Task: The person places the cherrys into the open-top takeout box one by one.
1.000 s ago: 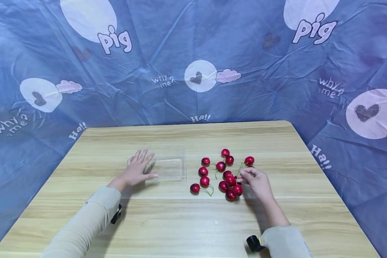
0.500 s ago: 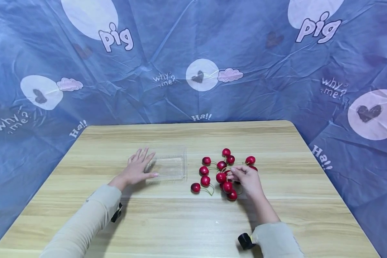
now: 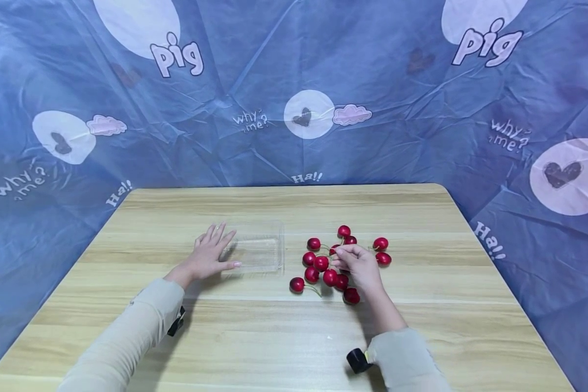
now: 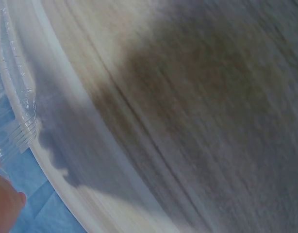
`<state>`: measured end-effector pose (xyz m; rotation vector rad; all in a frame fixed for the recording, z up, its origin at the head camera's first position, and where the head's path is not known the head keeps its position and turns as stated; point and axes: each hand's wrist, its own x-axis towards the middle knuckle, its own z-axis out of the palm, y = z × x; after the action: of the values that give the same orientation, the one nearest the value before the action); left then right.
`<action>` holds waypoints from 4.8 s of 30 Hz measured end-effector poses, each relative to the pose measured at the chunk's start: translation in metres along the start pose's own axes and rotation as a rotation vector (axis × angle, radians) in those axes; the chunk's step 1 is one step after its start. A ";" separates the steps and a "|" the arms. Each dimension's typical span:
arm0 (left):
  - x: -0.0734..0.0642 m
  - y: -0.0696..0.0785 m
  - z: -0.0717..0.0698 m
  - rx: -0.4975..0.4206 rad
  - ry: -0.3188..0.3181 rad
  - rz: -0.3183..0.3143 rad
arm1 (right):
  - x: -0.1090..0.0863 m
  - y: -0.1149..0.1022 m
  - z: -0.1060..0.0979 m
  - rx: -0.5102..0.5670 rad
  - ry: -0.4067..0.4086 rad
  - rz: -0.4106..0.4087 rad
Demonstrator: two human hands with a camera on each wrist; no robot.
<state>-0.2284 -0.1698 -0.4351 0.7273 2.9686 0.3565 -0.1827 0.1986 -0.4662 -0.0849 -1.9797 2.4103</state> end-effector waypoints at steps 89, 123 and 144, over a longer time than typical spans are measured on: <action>0.004 -0.005 0.004 0.004 0.022 -0.008 | 0.042 -0.019 0.176 0.052 0.060 0.215; 0.004 -0.006 0.006 0.005 0.032 -0.002 | 0.062 0.001 0.203 -0.227 -0.054 0.301; 0.003 -0.003 0.003 0.004 0.038 0.005 | 0.067 0.013 0.208 -0.225 -0.086 0.389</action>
<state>-0.2322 -0.1699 -0.4385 0.7375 3.0042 0.3690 -0.2610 -0.0042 -0.4407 -0.4141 -2.4690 2.4184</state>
